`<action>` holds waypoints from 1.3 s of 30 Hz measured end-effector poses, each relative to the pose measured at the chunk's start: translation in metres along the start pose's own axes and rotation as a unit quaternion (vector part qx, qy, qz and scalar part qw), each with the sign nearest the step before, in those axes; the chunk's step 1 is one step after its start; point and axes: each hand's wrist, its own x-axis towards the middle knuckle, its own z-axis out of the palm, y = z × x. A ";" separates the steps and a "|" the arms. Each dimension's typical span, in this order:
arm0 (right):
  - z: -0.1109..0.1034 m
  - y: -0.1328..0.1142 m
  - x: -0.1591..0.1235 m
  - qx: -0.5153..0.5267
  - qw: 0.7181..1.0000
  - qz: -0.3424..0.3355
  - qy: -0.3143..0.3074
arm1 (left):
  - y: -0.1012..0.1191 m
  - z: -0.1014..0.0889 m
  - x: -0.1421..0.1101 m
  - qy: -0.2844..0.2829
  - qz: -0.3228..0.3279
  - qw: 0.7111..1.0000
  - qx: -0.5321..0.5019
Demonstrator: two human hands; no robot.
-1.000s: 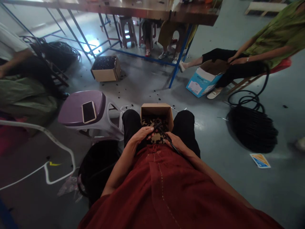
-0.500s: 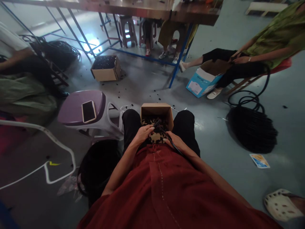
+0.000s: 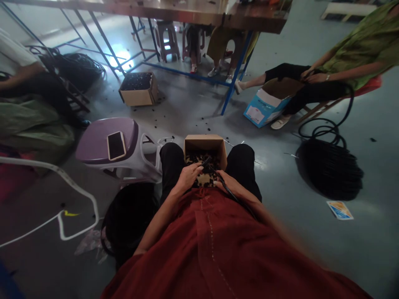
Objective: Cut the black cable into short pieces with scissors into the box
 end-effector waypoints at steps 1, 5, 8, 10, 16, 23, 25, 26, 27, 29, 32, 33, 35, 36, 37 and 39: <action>0.000 0.000 0.000 0.004 1.000 0.001 -0.001 | 0.000 0.001 0.000 -0.003 -0.002 1.000 0.001; 0.001 0.000 0.000 -0.008 1.000 0.013 0.004 | -0.005 0.004 0.001 0.013 0.023 0.999 0.034; 0.000 -0.001 0.000 -0.025 1.000 0.003 0.007 | -0.008 0.006 0.001 0.019 0.032 0.998 0.050; 0.000 -0.002 -0.001 -0.032 0.999 -0.002 0.003 | -0.009 0.007 0.001 0.015 0.028 0.998 0.047; 0.000 -0.002 -0.003 -0.049 0.999 0.012 0.004 | -0.007 0.006 -0.001 -0.004 0.006 1.000 -0.003; 0.005 0.005 -0.003 -0.052 0.998 0.018 0.022 | -0.009 0.008 0.001 -0.010 -0.001 1.000 -0.015; 0.006 0.005 -0.003 -0.053 0.998 0.024 0.021 | -0.010 0.008 0.002 -0.009 -0.009 1.000 -0.023; 0.007 0.005 -0.003 -0.055 0.998 0.026 0.020 | -0.011 0.008 0.002 -0.010 -0.017 0.999 -0.034; 0.007 0.005 -0.003 -0.057 0.998 0.027 0.020 | -0.012 0.007 0.002 -0.016 -0.030 0.998 -0.052; 0.006 0.004 -0.004 -0.061 0.998 0.024 0.022 | -0.013 0.004 0.002 -0.051 -0.064 0.990 -0.117; 0.006 0.003 -0.005 -0.063 0.997 0.013 0.030 | -0.014 -0.004 0.002 -0.139 -0.100 0.957 -0.234; 0.007 0.003 -0.005 -0.064 0.997 0.010 0.034 | -0.014 -0.006 0.002 -0.163 -0.107 0.946 -0.260; 0.008 0.004 -0.005 -0.067 0.997 0.008 0.039 | -0.014 -0.008 0.001 -0.188 -0.119 0.930 -0.292; 0.008 0.004 -0.005 -0.070 0.997 0.008 0.041 | -0.014 -0.008 0.001 -0.190 -0.124 0.926 -0.303; 0.009 0.005 -0.005 -0.075 0.996 0.010 0.041 | -0.014 -0.008 0.001 -0.187 -0.126 0.923 -0.313; 0.010 0.006 -0.005 -0.087 0.995 0.012 0.037 | -0.015 -0.006 0.001 -0.180 -0.125 0.919 -0.328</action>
